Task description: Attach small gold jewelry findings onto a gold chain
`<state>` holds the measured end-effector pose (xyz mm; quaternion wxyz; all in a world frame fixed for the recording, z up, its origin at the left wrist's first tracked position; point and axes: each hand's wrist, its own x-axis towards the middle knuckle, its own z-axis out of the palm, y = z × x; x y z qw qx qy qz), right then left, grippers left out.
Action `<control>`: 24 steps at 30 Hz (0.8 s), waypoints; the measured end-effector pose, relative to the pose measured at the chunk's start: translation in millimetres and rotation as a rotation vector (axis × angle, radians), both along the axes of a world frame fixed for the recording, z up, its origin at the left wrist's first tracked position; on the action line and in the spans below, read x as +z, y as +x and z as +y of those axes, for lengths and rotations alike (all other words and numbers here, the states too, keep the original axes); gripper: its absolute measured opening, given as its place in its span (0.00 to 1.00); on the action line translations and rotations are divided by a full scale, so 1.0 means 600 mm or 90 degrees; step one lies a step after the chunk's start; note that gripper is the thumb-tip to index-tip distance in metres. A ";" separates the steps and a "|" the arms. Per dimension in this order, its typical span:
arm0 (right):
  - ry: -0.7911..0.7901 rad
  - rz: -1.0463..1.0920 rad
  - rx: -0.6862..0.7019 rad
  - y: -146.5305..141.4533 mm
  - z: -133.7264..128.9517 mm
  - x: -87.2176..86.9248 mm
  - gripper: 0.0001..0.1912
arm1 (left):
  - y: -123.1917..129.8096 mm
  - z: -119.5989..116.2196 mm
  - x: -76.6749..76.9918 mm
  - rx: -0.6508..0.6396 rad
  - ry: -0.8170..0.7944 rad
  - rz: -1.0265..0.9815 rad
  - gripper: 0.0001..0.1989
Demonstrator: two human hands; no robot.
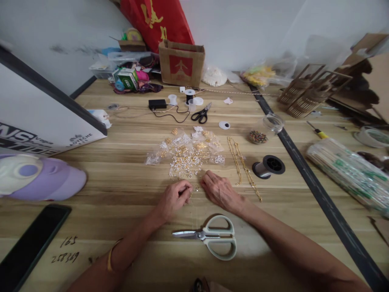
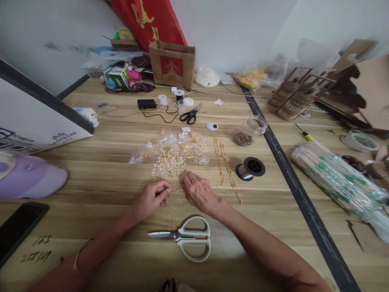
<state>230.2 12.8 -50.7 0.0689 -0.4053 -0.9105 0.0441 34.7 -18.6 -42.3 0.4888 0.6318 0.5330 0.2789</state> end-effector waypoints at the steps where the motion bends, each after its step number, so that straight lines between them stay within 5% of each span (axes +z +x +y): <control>1: 0.000 0.005 0.001 0.000 0.000 0.001 0.06 | 0.000 0.000 0.000 0.002 -0.003 0.000 0.08; 9: -0.055 0.125 -0.011 0.002 -0.001 0.020 0.07 | 0.003 0.001 0.002 -0.005 -0.003 -0.016 0.08; 16: -0.249 0.372 -0.029 -0.005 -0.012 0.032 0.01 | 0.003 0.000 0.003 0.002 -0.001 -0.033 0.07; 24: -0.292 0.416 -0.044 -0.019 -0.023 0.025 0.04 | 0.007 -0.001 0.010 0.011 -0.003 -0.042 0.09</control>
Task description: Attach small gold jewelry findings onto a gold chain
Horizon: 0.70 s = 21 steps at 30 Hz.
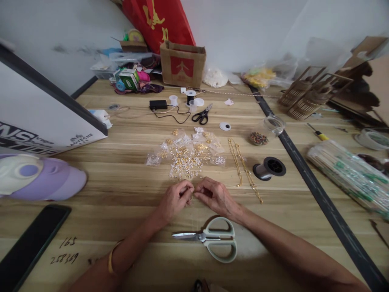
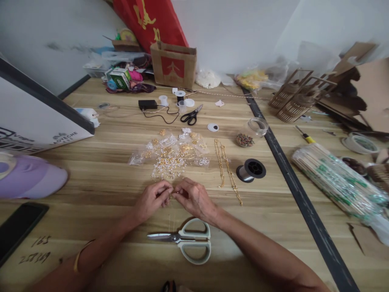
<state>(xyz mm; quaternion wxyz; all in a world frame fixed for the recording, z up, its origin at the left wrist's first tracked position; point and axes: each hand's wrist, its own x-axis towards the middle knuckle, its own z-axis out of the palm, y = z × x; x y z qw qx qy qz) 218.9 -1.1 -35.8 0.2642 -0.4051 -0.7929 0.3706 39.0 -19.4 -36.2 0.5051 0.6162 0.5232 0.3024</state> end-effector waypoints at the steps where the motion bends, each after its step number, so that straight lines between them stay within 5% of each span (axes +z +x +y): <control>1: 0.008 0.002 0.001 -0.001 -0.001 -0.001 0.05 | 0.000 0.000 0.001 -0.001 0.001 0.000 0.09; 21: 0.061 -0.030 -0.031 -0.008 -0.004 -0.014 0.06 | 0.011 -0.001 0.001 -0.008 0.003 -0.008 0.09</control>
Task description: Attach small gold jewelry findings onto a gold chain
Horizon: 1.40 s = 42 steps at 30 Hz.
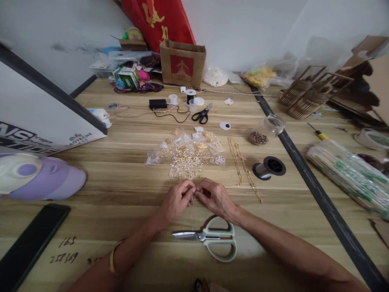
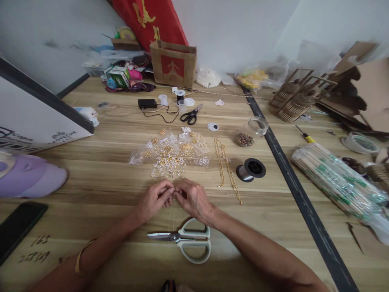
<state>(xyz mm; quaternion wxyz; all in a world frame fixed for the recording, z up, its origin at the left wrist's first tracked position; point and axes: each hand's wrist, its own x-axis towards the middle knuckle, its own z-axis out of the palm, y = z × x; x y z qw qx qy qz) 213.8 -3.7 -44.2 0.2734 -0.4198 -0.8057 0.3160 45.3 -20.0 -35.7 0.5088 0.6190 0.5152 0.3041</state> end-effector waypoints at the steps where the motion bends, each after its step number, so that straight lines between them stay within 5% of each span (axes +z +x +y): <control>1: 0.002 0.001 -0.002 0.000 0.000 0.000 0.07 | 0.000 0.000 -0.001 -0.003 0.001 0.002 0.09; 16: -0.019 0.088 -0.006 0.007 0.006 -0.001 0.05 | -0.001 0.004 0.001 0.005 0.046 0.120 0.00; 23: -0.024 0.081 -0.002 0.011 0.008 -0.011 0.05 | 0.010 -0.002 -0.002 -0.027 0.099 0.247 0.06; 42: 0.003 0.002 0.064 0.015 0.008 -0.010 0.07 | -0.002 -0.014 0.007 -0.063 -0.015 0.298 0.04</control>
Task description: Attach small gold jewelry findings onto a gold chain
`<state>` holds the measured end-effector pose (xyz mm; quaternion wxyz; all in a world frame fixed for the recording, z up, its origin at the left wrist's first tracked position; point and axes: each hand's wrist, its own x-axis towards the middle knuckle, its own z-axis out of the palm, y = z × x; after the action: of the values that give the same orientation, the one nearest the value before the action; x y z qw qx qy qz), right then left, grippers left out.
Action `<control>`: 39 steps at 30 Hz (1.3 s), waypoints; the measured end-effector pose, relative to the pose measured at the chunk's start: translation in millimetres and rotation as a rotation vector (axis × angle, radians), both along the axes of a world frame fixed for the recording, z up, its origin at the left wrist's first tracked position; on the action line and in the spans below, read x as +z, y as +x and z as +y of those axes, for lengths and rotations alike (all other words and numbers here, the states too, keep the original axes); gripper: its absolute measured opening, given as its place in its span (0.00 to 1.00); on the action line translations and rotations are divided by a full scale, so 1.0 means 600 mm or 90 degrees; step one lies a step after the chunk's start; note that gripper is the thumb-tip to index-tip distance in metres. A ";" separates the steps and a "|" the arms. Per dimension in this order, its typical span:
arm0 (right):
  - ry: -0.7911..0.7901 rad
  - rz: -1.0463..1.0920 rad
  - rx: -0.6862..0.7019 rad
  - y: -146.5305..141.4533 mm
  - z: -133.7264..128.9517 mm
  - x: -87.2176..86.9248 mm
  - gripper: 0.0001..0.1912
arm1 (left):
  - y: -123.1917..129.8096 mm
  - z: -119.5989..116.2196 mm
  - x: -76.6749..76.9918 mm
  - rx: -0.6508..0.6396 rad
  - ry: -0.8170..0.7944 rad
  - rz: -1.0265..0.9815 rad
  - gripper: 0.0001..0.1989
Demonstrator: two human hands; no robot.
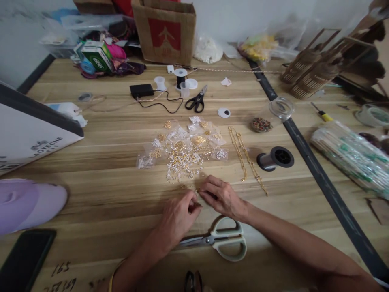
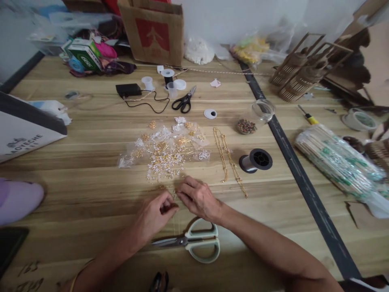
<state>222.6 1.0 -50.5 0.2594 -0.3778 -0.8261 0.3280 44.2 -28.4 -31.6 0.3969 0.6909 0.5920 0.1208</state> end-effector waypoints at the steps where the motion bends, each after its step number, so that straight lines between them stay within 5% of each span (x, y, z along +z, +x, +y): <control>1: 0.003 -0.002 0.001 0.000 0.000 0.000 0.07 | 0.000 0.001 0.002 -0.007 -0.005 0.016 0.04; 9: 0.046 0.011 0.014 0.001 -0.002 -0.003 0.06 | -0.013 0.004 0.014 -0.057 0.032 0.083 0.02; 18: 0.017 0.047 -0.011 -0.001 -0.001 -0.001 0.06 | -0.007 0.023 0.024 0.039 0.114 -0.029 0.04; 34: -0.020 0.085 -0.035 -0.004 -0.001 0.006 0.05 | 0.016 0.015 -0.021 0.134 0.132 -0.275 0.07; 39: 0.018 -0.030 -0.036 0.017 0.018 0.027 0.04 | 0.009 0.013 -0.027 0.150 0.126 -0.259 0.05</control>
<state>232.7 12.1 -34.4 0.2546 -0.4050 -0.8254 0.2999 49.7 -20.8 -47.7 0.4214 0.6143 0.5617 0.3599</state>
